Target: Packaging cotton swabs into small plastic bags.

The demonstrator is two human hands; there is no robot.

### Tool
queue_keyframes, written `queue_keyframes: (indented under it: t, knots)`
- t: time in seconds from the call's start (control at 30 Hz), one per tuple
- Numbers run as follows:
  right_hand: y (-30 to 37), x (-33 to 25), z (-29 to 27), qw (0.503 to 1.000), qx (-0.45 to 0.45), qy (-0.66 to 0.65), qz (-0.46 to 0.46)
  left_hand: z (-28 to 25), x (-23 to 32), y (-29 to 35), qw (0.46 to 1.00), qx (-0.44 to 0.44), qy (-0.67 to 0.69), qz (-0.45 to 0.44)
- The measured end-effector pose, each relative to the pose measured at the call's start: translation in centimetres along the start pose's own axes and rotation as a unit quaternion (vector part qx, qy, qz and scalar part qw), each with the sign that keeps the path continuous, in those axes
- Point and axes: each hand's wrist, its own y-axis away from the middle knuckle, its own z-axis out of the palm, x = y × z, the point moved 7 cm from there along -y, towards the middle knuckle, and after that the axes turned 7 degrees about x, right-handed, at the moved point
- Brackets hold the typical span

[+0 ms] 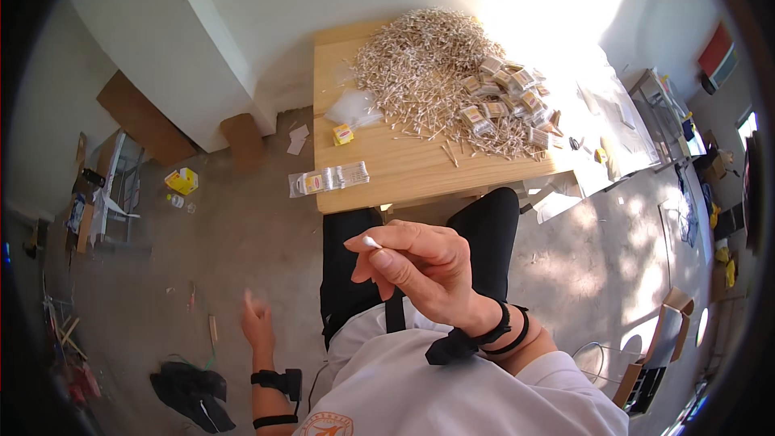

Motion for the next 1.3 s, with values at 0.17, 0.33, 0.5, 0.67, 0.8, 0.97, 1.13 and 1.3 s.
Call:
queue_keyframes:
  t: [0.17,0.33,0.5,0.67,0.8,0.97,1.13,1.3]
  knots:
    - [0.3,1.5,1.0,0.998,0.001,-0.015,0.065,-0.8,2.1,5.3,0.994,-0.058,-0.032,-0.087]
    - [0.5,1.6,2.4,0.992,-0.029,0.005,0.125,-2.9,12.7,0.1,0.953,-0.189,0.236,-0.029]
    - [0.5,-0.6,2.4,0.929,0.010,0.336,-0.158,-6.8,32.1,-1.1,0.868,-0.096,0.470,0.125]
    - [1.0,-1.4,2.2,0.869,0.057,0.400,-0.285,-6.3,34.9,0.2,0.830,-0.128,0.525,0.140]
    - [1.4,-1.5,2.3,0.802,0.073,0.458,-0.377,-5.9,35.5,1.0,0.837,-0.120,0.506,0.173]
    - [1.9,-1.5,2.3,0.787,0.069,0.490,-0.369,-5.8,36.0,1.5,0.800,-0.149,0.562,0.148]
    - [2.3,-1.1,2.3,0.782,0.081,0.492,-0.373,-5.8,36.1,1.9,0.807,-0.145,0.554,0.148]
    - [2.6,-1.1,2.4,0.792,0.080,0.478,-0.372,-5.9,36.1,2.3,0.798,-0.139,0.566,0.153]
